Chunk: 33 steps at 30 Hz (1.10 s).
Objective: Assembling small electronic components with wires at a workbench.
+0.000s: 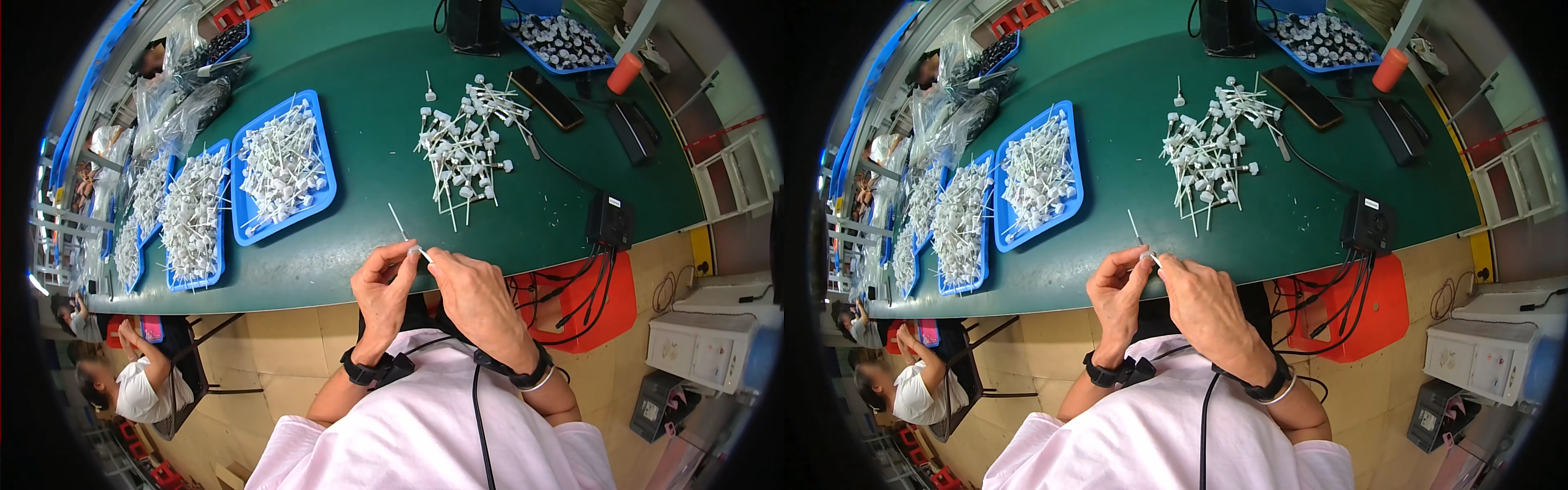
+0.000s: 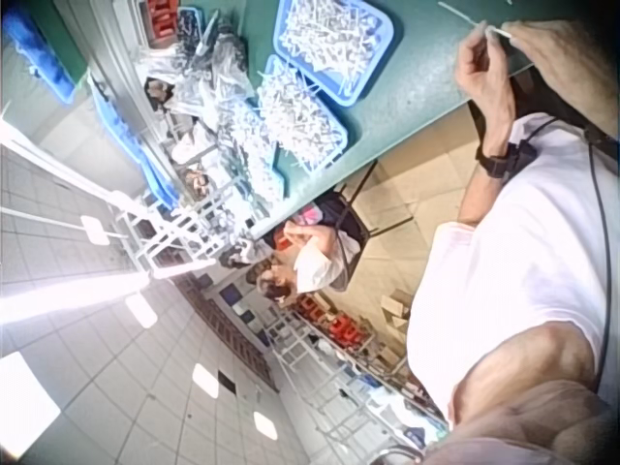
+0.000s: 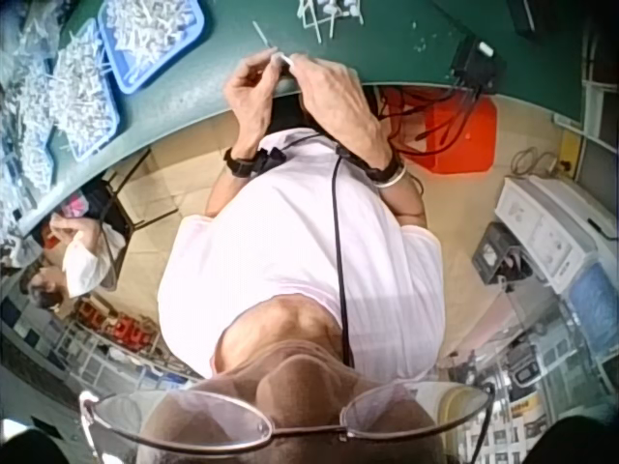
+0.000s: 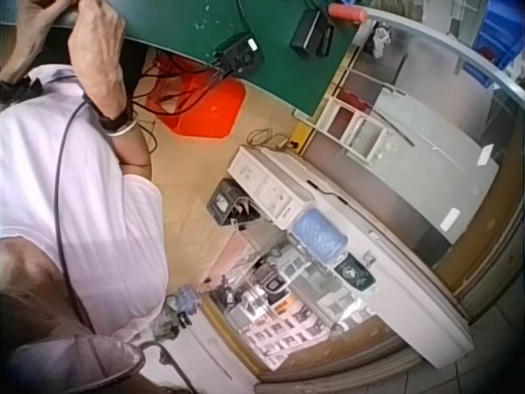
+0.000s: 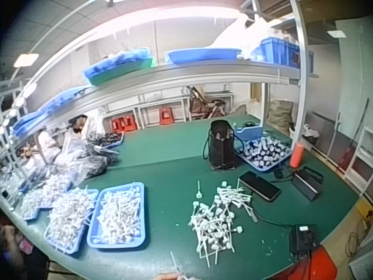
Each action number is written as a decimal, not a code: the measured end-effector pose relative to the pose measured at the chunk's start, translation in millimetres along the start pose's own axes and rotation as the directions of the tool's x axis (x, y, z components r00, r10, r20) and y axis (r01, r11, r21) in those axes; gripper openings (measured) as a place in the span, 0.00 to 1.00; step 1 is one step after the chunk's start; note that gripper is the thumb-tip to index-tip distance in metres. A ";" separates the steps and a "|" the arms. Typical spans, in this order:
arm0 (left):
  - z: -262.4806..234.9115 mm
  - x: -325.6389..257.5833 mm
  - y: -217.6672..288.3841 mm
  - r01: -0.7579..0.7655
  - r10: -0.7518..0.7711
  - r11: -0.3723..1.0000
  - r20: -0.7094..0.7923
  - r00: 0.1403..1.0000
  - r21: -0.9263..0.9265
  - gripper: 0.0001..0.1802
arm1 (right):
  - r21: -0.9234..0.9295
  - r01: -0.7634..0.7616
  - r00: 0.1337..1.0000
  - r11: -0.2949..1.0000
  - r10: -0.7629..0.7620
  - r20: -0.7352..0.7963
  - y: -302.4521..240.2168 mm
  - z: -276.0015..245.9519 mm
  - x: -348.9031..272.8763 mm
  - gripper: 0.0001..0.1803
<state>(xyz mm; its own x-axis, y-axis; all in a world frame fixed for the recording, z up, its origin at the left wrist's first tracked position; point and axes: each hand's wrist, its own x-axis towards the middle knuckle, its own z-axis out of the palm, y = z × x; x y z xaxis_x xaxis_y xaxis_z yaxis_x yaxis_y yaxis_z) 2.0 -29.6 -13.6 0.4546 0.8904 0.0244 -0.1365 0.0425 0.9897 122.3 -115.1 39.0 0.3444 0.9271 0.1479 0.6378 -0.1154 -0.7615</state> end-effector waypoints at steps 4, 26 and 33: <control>1.0 -1.0 0.8 -0.007 0.007 1.000 -0.018 1.000 -0.005 0.10 | -0.023 0.026 1.000 0.999 -0.026 -0.010 -0.6 1.3 1.0 0.06; 3.2 7.0 7.1 0.203 -0.198 0.968 0.046 0.979 -0.145 0.12 | -0.143 -0.028 0.999 0.989 0.024 -0.033 -3.7 3.5 -4.7 0.07; 0.7 6.1 6.6 0.223 -0.218 0.966 0.056 0.974 -0.130 0.11 | -0.148 -0.022 1.000 0.989 0.018 -0.025 -3.4 2.7 -4.7 0.08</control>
<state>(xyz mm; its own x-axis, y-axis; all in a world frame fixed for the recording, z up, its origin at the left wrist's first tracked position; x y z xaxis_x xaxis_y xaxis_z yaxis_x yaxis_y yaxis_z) 4.5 -24.2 -6.8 0.5217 0.8331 -0.1837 -0.1449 0.2987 0.9433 116.6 -118.1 39.2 0.3733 0.9155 0.1497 0.7249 -0.1872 -0.6629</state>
